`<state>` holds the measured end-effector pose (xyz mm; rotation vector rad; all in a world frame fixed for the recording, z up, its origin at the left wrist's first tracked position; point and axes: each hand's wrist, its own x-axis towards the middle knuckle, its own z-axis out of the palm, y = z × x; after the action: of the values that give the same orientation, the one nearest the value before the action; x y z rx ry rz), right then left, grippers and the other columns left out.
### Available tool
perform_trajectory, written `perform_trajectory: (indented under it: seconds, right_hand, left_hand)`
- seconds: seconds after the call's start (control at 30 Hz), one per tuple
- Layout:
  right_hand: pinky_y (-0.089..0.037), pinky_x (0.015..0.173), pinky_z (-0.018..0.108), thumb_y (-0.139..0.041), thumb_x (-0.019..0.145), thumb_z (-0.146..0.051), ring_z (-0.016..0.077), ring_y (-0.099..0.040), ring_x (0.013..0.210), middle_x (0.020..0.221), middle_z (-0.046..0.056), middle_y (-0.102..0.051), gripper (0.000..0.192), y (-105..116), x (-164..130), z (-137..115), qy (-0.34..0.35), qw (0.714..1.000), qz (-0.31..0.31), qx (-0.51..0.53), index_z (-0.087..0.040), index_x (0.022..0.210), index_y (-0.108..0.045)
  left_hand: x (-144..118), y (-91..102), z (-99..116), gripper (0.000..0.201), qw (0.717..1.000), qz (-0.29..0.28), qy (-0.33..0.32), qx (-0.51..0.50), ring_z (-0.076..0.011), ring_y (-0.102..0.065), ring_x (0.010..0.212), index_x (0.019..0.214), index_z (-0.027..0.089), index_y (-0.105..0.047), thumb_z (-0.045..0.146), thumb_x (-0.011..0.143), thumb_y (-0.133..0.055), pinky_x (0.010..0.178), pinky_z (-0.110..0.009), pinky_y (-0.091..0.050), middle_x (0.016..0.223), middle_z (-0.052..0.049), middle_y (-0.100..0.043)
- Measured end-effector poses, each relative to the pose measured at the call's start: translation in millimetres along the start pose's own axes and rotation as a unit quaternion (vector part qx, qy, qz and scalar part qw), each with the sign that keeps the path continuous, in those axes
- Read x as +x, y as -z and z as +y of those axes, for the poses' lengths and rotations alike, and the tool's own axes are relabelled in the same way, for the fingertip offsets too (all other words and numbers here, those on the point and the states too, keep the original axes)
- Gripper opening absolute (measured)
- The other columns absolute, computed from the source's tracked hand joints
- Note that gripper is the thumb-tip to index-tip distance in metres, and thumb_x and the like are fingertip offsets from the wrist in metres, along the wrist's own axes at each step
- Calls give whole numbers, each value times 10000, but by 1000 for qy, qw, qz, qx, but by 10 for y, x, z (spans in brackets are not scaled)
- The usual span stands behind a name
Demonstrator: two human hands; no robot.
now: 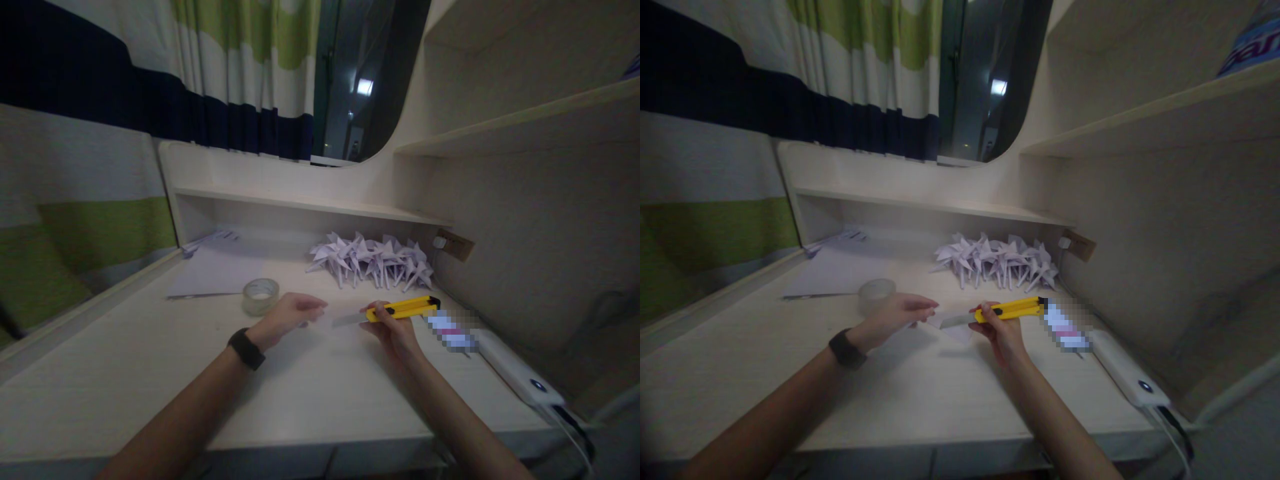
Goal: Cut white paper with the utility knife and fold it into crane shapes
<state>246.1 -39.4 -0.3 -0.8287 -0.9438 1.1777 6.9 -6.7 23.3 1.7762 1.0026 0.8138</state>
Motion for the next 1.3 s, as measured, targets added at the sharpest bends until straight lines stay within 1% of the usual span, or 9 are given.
perform_trajectory:
  seconds: [0.2, 0.43, 0.53, 0.63, 0.7, 0.8, 0.93, 1.07, 1.3]
  right_hand:
    - [-605, 621, 244, -815, 640, -387, 140, -650, 668, 818, 25, -695, 282, 12, 23, -3, 4, 1000, 23, 14, -175, 751, -666]
    - [-596, 704, 227, -848, 600, -268, 131, -653, 746, 845, 9, -697, 260, 12, -2, -31, 9, 999, -1, 40, -188, 781, -680]
    - [-594, 733, 240, -854, 583, -230, 138, -659, 767, 848, 6, -701, 283, 13, -1, -26, 9, 999, 0, 46, -193, 807, -684]
    - [-596, 746, 262, -853, 581, -228, 147, -664, 770, 841, 5, -700, 291, 19, 14, -10, 16, 999, 10, 50, -195, 815, -684]
    - [-599, 740, 271, -853, 583, -234, 148, -665, 760, 826, 1, -697, 292, 25, 24, 0, 24, 998, 21, 52, -196, 815, -682]
    - [-595, 756, 286, -854, 581, -242, 151, -669, 770, 833, -3, -700, 308, 25, 22, 7, 41, 998, 24, 48, -203, 829, -675]
    - [-569, 816, 326, -850, 581, -228, 176, -669, 842, 897, 13, -716, 319, -1, -16, -3, 57, 998, -14, 18, -215, 841, -668]
    - [-556, 781, 333, -850, 571, -217, 186, -668, 805, 869, 28, -725, 298, -16, -45, 3, 72, 995, -61, -38, -210, 814, -678]
    - [-544, 709, 311, -843, 576, -195, 196, -678, 760, 843, 46, -739, 261, 13, -46, 74, 86, 980, -140, -117, -201, 795, -701]
  left_hand:
    - [33, -7, 39, 293, 995, 43, -49, 72, -197, -637, 807, 1010, 100, -714, 244, 763, -652, 743, -314, -470, 961, -116, -729]
    - [51, -8, 21, 277, 995, 44, -64, 68, -210, -656, 875, 988, 91, -724, 212, 749, -655, 817, -322, -470, 1004, -135, -724]
    - [26, -6, 56, 289, 994, 36, -62, 81, -206, -653, 857, 1009, 92, -720, 223, 764, -641, 790, -315, -475, 986, -130, -727]
    - [12, -15, 59, 338, 994, 33, -46, 91, -189, -643, 776, 1068, 101, -700, 263, 779, -632, 698, -297, -484, 935, -120, -733]
    - [16, -31, 33, 365, 997, 30, -26, 72, -170, -633, 709, 1099, 103, -685, 297, 800, -608, 621, -275, -479, 912, -118, -731]
    - [26, -58, -24, 343, 1000, 21, 16, 7, -150, -632, 668, 1049, 92, -694, 317, 826, -563, 564, -247, -475, 940, -132, -719]
    - [21, -58, -91, 346, 998, -27, 40, -39, -149, -641, 649, 973, 89, -702, 367, 799, -592, 516, -230, -463, 968, -153, -710]
    - [29, -27, -166, 350, 997, -71, 43, -2, -158, -647, 622, 862, 89, -720, 411, 770, -618, 483, -220, -445, 876, -145, -722]
    - [30, -17, -190, 282, 992, -106, 43, 46, -152, -636, 567, 775, 84, -730, 348, 731, -643, 467, -201, -433, 686, -114, -714]
